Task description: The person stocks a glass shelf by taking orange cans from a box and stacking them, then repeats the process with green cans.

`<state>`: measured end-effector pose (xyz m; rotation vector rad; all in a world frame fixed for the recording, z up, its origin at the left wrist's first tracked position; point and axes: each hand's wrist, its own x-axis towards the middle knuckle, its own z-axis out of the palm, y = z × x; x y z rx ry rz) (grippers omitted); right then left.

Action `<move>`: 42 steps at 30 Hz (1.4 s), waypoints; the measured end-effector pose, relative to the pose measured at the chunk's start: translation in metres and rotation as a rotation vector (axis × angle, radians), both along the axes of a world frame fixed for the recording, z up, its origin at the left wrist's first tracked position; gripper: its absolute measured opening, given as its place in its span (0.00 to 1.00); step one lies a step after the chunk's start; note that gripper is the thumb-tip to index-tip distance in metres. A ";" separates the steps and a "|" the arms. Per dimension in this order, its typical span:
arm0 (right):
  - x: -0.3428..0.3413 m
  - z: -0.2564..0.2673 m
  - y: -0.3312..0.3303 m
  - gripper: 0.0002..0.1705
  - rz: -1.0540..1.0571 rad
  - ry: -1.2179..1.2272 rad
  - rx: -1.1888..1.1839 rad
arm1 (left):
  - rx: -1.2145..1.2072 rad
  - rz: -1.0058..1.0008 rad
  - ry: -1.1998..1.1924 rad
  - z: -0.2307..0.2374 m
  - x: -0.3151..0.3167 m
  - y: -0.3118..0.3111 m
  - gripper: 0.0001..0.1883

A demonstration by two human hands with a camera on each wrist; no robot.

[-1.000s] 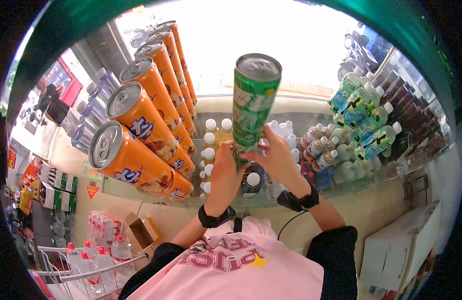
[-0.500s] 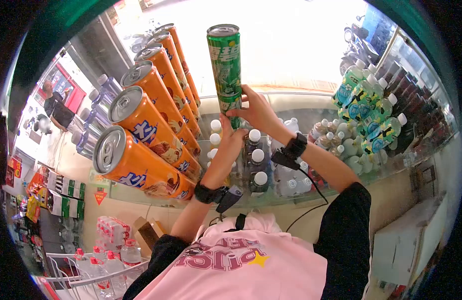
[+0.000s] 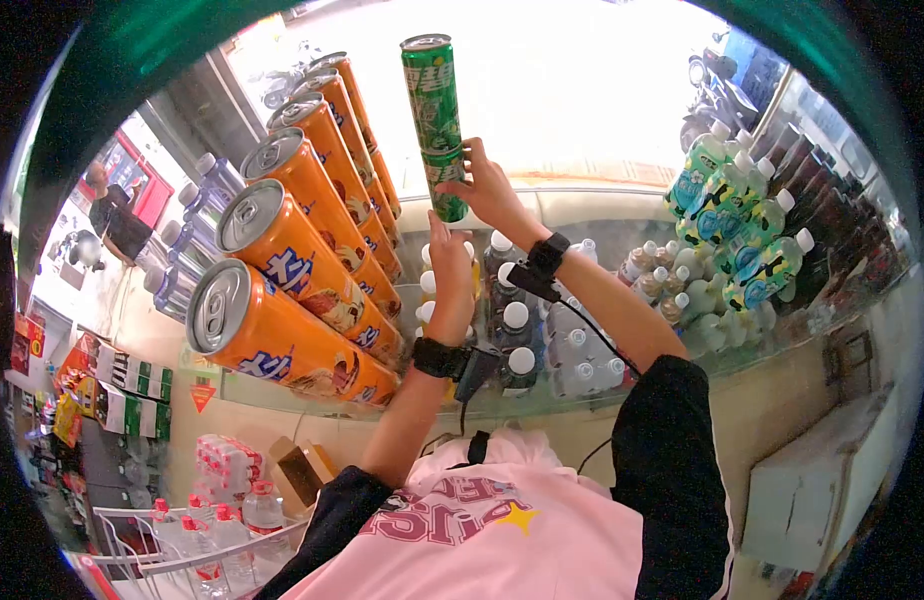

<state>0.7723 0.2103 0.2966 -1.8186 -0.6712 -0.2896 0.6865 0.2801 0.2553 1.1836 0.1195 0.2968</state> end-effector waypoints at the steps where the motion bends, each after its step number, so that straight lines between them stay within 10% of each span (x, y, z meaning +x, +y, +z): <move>1: 0.003 -0.004 0.002 0.29 -0.066 -0.069 -0.043 | 0.076 0.033 -0.020 -0.009 0.006 0.000 0.38; 32: 0.002 0.000 0.004 0.31 -0.191 -0.070 -0.201 | 0.352 0.010 0.071 -0.026 0.030 -0.006 0.33; 37: -0.008 0.008 -0.014 0.65 -0.130 -0.011 -0.475 | 0.399 0.137 -0.076 -0.031 0.028 -0.005 0.31; 42: -0.083 0.038 -0.039 0.54 -0.080 0.016 -0.362 | 0.349 0.024 -0.152 -0.013 0.006 -0.007 0.27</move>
